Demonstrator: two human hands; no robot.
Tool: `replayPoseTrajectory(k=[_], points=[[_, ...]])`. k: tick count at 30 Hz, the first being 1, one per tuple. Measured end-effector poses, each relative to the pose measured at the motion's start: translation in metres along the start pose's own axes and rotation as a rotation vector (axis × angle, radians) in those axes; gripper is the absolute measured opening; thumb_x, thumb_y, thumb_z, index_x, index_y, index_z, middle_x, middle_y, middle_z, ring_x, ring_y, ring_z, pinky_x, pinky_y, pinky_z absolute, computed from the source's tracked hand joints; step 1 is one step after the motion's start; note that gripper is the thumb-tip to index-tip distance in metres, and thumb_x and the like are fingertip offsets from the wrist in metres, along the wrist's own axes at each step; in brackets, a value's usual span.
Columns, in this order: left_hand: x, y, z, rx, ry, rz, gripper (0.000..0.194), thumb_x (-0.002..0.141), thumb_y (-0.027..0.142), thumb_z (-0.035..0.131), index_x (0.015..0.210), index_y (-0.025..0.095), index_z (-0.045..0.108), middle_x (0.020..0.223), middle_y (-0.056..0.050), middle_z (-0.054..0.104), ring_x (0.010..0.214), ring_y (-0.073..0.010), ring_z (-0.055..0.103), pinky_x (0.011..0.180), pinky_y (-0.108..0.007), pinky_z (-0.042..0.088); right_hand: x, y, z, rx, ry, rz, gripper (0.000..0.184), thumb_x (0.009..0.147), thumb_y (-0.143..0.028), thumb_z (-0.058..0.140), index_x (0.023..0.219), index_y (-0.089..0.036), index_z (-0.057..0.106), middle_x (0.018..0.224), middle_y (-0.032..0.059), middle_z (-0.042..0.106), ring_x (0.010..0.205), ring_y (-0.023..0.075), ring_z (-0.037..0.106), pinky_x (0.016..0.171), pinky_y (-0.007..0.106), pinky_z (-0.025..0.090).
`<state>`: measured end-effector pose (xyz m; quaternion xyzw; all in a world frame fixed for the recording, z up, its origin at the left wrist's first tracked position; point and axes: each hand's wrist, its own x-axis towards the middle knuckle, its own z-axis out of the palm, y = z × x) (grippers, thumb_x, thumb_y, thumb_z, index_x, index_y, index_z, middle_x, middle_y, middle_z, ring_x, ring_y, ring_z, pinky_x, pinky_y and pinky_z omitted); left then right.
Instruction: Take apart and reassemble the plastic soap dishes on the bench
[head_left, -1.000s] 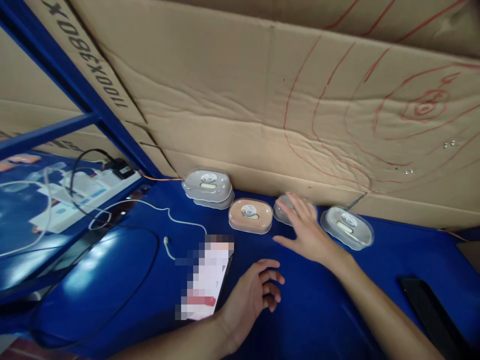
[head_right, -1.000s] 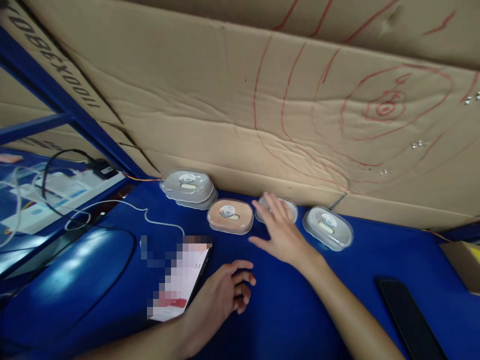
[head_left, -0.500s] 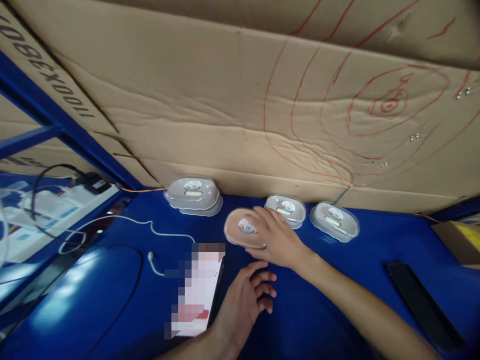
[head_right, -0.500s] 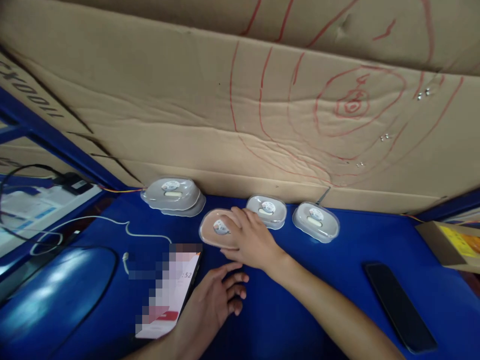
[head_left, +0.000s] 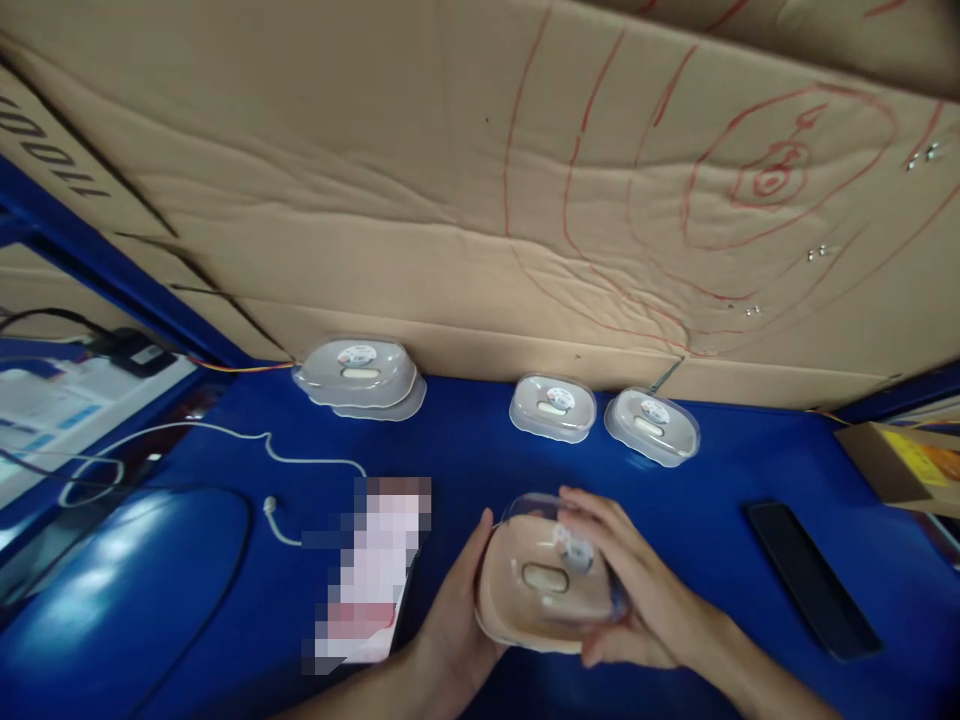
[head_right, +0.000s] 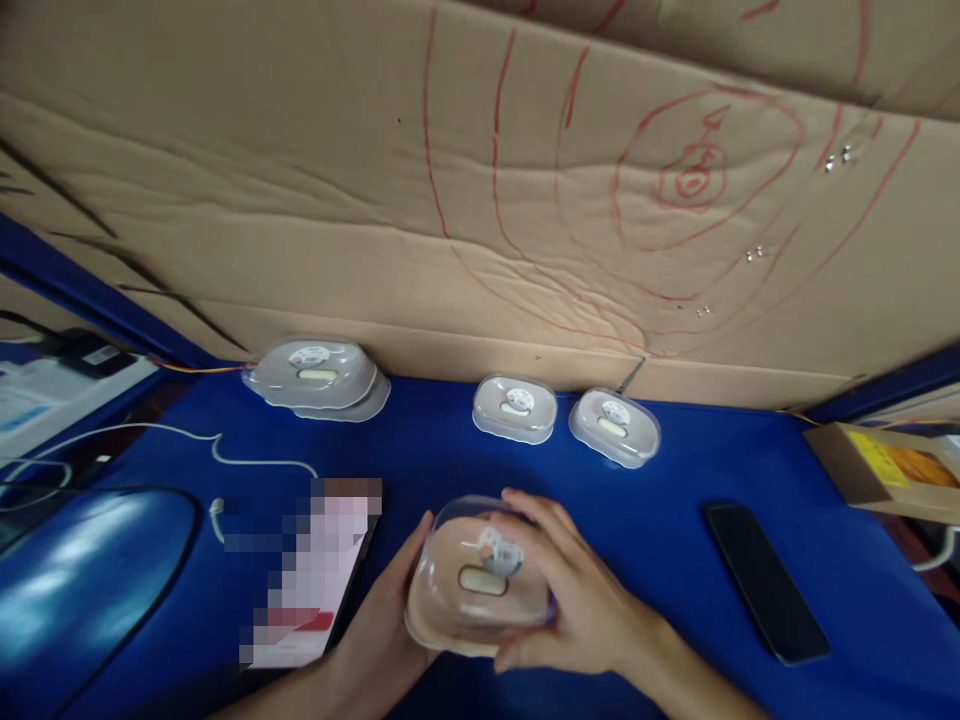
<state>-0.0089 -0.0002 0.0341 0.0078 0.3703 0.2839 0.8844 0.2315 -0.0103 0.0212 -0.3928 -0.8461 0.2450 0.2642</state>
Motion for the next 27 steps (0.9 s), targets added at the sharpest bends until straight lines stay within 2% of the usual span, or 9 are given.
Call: replayPoseTrajectory(k=[4, 7, 13, 16, 19, 21, 23, 25, 27], points=[[0.004, -0.006, -0.003, 0.044, 0.08, -0.043, 0.072, 0.103, 0.065, 0.051, 0.146, 0.009, 0.063, 0.118, -0.013, 0.082, 0.12, -0.0338, 0.072, 0.101, -0.039, 0.053, 0.004, 0.024, -0.014, -0.107, 0.08, 0.13, 0.078, 0.097, -0.056, 0.069, 0.162, -0.029, 0.034, 0.17, 0.0161, 0.033, 0.157, 0.038, 0.035, 0.123, 0.06, 0.039], [0.004, -0.01, -0.003, 0.071, 0.139, -0.091, 0.069, 0.103, 0.063, 0.054, 0.143, 0.008, 0.065, 0.117, -0.014, 0.082, 0.119, -0.0339, 0.073, 0.099, -0.039, 0.054, 0.006, 0.039, -0.011, -0.223, 0.061, 0.174, 0.067, 0.094, -0.037, 0.072, 0.154, -0.027, 0.044, 0.169, 0.0159, 0.036, 0.158, 0.037, 0.033, 0.123, 0.061, 0.039], [0.001, -0.01, -0.002, 0.039, 0.108, -0.07, 0.068, 0.101, 0.064, 0.057, 0.14, 0.009, 0.067, 0.119, -0.014, 0.081, 0.12, -0.0341, 0.073, 0.104, -0.041, 0.053, 0.014, 0.05, 0.0, -0.34, -0.038, 0.208, 0.066, 0.097, -0.041, 0.07, 0.156, -0.027, 0.045, 0.172, 0.016, 0.035, 0.16, 0.0384, 0.031, 0.124, 0.068, 0.034], [0.001, -0.008, -0.003, 0.043, 0.103, -0.047, 0.066, 0.1, 0.065, 0.059, 0.139, 0.012, 0.069, 0.119, -0.012, 0.081, 0.118, -0.0327, 0.074, 0.104, -0.04, 0.053, 0.013, 0.039, -0.008, -0.376, -0.038, 0.227, 0.066, 0.104, -0.045, 0.062, 0.164, -0.032, 0.036, 0.176, 0.0135, 0.029, 0.162, 0.0377, 0.026, 0.124, 0.07, 0.031], [0.002, -0.007, -0.003, 0.045, 0.064, -0.043, 0.068, 0.097, 0.068, 0.061, 0.132, 0.011, 0.072, 0.117, -0.013, 0.081, 0.118, -0.033, 0.073, 0.104, -0.039, 0.053, 0.006, 0.013, -0.016, -0.296, -0.062, 0.171, 0.069, 0.107, -0.046, 0.057, 0.168, -0.034, 0.027, 0.176, 0.0112, 0.03, 0.162, 0.0338, 0.028, 0.125, 0.064, 0.035], [0.002, -0.007, -0.003, 0.059, 0.005, -0.039, 0.071, 0.094, 0.07, 0.063, 0.129, 0.009, 0.073, 0.117, -0.014, 0.081, 0.121, -0.0338, 0.072, 0.106, -0.039, 0.051, 0.0, -0.008, -0.015, -0.196, -0.169, 0.109, 0.088, 0.099, -0.059, 0.066, 0.17, -0.034, 0.021, 0.174, 0.011, 0.033, 0.159, 0.0341, 0.036, 0.125, 0.058, 0.04], [0.001, -0.006, -0.003, 0.069, -0.02, -0.023, 0.072, 0.094, 0.072, 0.062, 0.13, 0.01, 0.073, 0.118, -0.014, 0.081, 0.124, -0.0338, 0.07, 0.107, -0.039, 0.05, -0.005, -0.026, -0.008, -0.148, -0.254, 0.104, 0.114, 0.082, -0.069, 0.081, 0.171, -0.035, 0.017, 0.174, 0.0104, 0.033, 0.156, 0.0369, 0.041, 0.124, 0.054, 0.044], [0.001, -0.006, -0.004, 0.071, 0.005, -0.009, 0.071, 0.096, 0.072, 0.059, 0.131, 0.011, 0.073, 0.118, -0.013, 0.082, 0.124, -0.0332, 0.07, 0.107, -0.039, 0.05, -0.006, -0.036, 0.002, -0.138, -0.25, 0.133, 0.119, 0.077, -0.061, 0.089, 0.17, -0.039, 0.019, 0.174, 0.0066, 0.033, 0.155, 0.0386, 0.043, 0.123, 0.053, 0.046], [0.001, -0.006, -0.003, 0.061, 0.038, -0.016, 0.069, 0.098, 0.07, 0.056, 0.129, 0.011, 0.074, 0.116, -0.012, 0.082, 0.123, -0.0325, 0.071, 0.107, -0.039, 0.05, -0.005, -0.039, 0.01, -0.116, -0.212, 0.171, 0.112, 0.077, -0.048, 0.09, 0.168, -0.04, 0.026, 0.174, 0.0035, 0.035, 0.155, 0.0395, 0.042, 0.123, 0.053, 0.048]])
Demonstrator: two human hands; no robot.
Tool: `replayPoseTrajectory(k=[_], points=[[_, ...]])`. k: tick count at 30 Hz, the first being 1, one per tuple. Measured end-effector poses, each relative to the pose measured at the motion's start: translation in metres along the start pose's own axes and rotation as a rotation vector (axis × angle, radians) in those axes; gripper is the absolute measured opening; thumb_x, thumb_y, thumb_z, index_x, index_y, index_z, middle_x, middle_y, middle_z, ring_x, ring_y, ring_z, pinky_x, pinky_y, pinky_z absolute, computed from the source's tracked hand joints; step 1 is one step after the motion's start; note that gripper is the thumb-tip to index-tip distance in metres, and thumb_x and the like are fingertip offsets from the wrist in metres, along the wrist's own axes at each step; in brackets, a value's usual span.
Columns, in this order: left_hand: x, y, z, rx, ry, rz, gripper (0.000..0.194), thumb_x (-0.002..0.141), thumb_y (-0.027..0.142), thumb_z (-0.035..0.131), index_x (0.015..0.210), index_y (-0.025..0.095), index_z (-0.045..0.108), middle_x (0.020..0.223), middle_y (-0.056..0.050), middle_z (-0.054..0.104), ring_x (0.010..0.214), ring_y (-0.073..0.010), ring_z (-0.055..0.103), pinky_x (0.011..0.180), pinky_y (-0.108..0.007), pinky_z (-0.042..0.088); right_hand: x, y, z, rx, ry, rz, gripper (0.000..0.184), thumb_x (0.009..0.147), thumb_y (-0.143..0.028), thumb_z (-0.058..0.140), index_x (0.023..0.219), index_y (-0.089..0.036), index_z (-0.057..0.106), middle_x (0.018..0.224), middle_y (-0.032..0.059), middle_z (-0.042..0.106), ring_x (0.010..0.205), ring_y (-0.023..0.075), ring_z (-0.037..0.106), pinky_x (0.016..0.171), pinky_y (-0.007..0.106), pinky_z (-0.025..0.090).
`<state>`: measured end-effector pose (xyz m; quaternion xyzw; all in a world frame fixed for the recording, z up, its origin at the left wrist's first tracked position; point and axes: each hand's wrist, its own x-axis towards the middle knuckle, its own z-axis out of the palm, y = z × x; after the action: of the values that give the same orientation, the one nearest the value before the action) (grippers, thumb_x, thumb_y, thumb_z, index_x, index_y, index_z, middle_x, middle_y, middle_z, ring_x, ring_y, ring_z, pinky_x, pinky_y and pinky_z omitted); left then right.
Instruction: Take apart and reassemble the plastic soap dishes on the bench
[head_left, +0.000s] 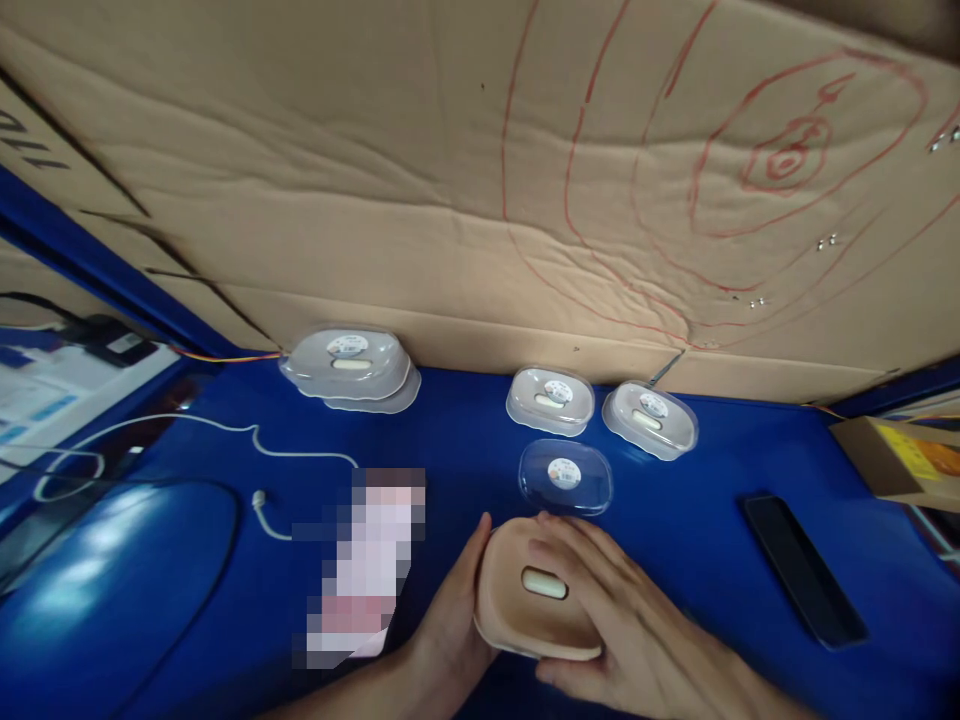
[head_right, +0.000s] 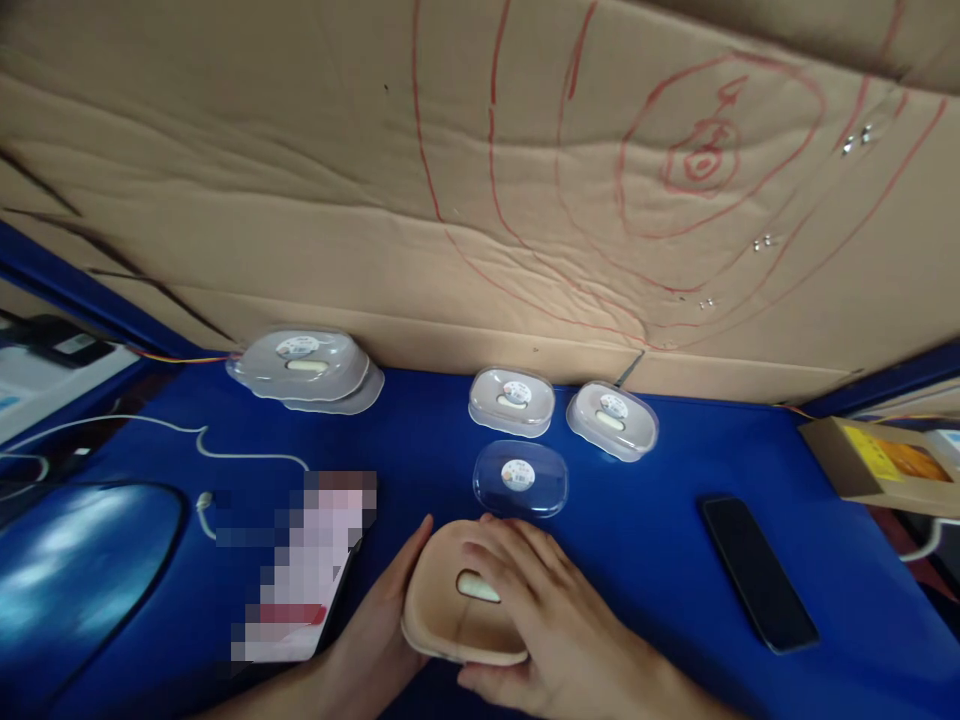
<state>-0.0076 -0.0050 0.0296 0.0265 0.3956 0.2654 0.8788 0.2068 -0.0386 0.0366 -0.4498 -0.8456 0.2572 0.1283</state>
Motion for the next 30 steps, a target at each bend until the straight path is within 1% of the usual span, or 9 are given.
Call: replayPoseTrajectory(k=[3, 6, 10, 14, 17, 19, 23, 25, 30], points=[[-0.001, 0.001, 0.003, -0.023, 0.006, -0.009, 0.065, 0.103, 0.065, 0.051, 0.127, 0.01, 0.074, 0.115, -0.011, 0.082, 0.123, -0.0315, 0.07, 0.111, -0.038, 0.048, 0.003, 0.003, 0.003, 0.058, 0.023, -0.004, 0.099, 0.08, -0.044, 0.085, 0.165, -0.035, 0.035, 0.172, 0.0057, 0.038, 0.156, 0.0384, 0.04, 0.123, 0.052, 0.047], [-0.004, 0.003, 0.005, -0.026, -0.016, 0.013, 0.065, 0.106, 0.063, 0.045, 0.128, 0.009, 0.074, 0.116, -0.011, 0.082, 0.124, -0.0313, 0.07, 0.113, -0.039, 0.046, 0.004, 0.006, -0.001, 0.079, 0.05, -0.067, 0.089, 0.088, -0.048, 0.078, 0.164, -0.033, 0.035, 0.172, 0.0087, 0.039, 0.157, 0.0363, 0.039, 0.124, 0.052, 0.045], [-0.004, 0.002, 0.004, -0.02, -0.019, 0.025, 0.066, 0.102, 0.067, 0.051, 0.126, 0.011, 0.076, 0.116, -0.01, 0.083, 0.127, -0.0325, 0.069, 0.114, -0.039, 0.046, 0.004, 0.005, -0.002, 0.12, 0.088, -0.089, 0.089, 0.089, -0.047, 0.078, 0.164, -0.036, 0.03, 0.172, 0.0082, 0.039, 0.157, 0.0359, 0.039, 0.125, 0.051, 0.043], [-0.004, 0.002, 0.003, -0.004, -0.029, 0.034, 0.067, 0.101, 0.068, 0.052, 0.123, 0.011, 0.078, 0.112, -0.01, 0.083, 0.129, -0.0333, 0.067, 0.117, -0.04, 0.042, 0.005, 0.005, -0.004, 0.159, 0.099, -0.1, 0.071, 0.098, -0.045, 0.068, 0.16, -0.031, 0.035, 0.171, 0.0116, 0.039, 0.158, 0.0338, 0.037, 0.125, 0.052, 0.042], [-0.007, 0.004, 0.006, 0.007, -0.059, 0.03, 0.066, 0.104, 0.066, 0.047, 0.13, 0.013, 0.075, 0.117, -0.009, 0.082, 0.133, -0.032, 0.065, 0.121, -0.041, 0.037, 0.004, 0.011, -0.016, 0.214, 0.159, -0.085, 0.061, 0.103, -0.046, 0.059, 0.158, -0.03, 0.038, 0.168, 0.0117, 0.042, 0.158, 0.0321, 0.038, 0.125, 0.053, 0.041], [-0.01, 0.003, 0.007, 0.065, -0.078, 0.016, 0.066, 0.103, 0.067, 0.049, 0.132, 0.014, 0.075, 0.12, -0.01, 0.081, 0.135, -0.0324, 0.063, 0.122, -0.041, 0.036, 0.0, 0.019, -0.029, 0.215, 0.188, -0.073, 0.061, 0.103, -0.046, 0.059, 0.158, -0.031, 0.038, 0.167, 0.0116, 0.043, 0.159, 0.0327, 0.036, 0.125, 0.054, 0.039], [-0.008, -0.01, 0.003, 0.219, -0.113, -0.064, 0.067, 0.093, 0.072, 0.065, 0.126, 0.015, 0.078, 0.122, -0.014, 0.08, 0.132, -0.0356, 0.065, 0.119, -0.043, 0.04, -0.011, 0.033, -0.049, 0.086, 0.136, -0.043, 0.07, 0.094, -0.038, 0.074, 0.156, -0.032, 0.041, 0.167, 0.0111, 0.042, 0.159, 0.0352, 0.033, 0.124, 0.056, 0.041], [-0.004, -0.019, -0.002, 0.271, -0.168, -0.075, 0.064, 0.088, 0.069, 0.073, 0.127, 0.018, 0.078, 0.125, -0.015, 0.079, 0.129, -0.0374, 0.067, 0.117, -0.047, 0.042, -0.015, 0.036, -0.05, 0.041, 0.117, -0.023, 0.071, 0.091, -0.034, 0.076, 0.154, -0.033, 0.043, 0.166, 0.0107, 0.044, 0.159, 0.0349, 0.033, 0.124, 0.056, 0.042], [0.008, -0.032, -0.02, 0.499, -0.284, 0.083, 0.057, 0.09, 0.062, 0.075, 0.135, 0.028, 0.074, 0.136, -0.009, 0.074, 0.145, -0.0371, 0.053, 0.121, -0.051, 0.037, -0.015, 0.032, -0.041, 0.022, 0.071, -0.018, 0.072, 0.089, -0.031, 0.076, 0.153, -0.03, 0.044, 0.164, 0.0115, 0.045, 0.156, 0.0326, 0.039, 0.123, 0.051, 0.045]])
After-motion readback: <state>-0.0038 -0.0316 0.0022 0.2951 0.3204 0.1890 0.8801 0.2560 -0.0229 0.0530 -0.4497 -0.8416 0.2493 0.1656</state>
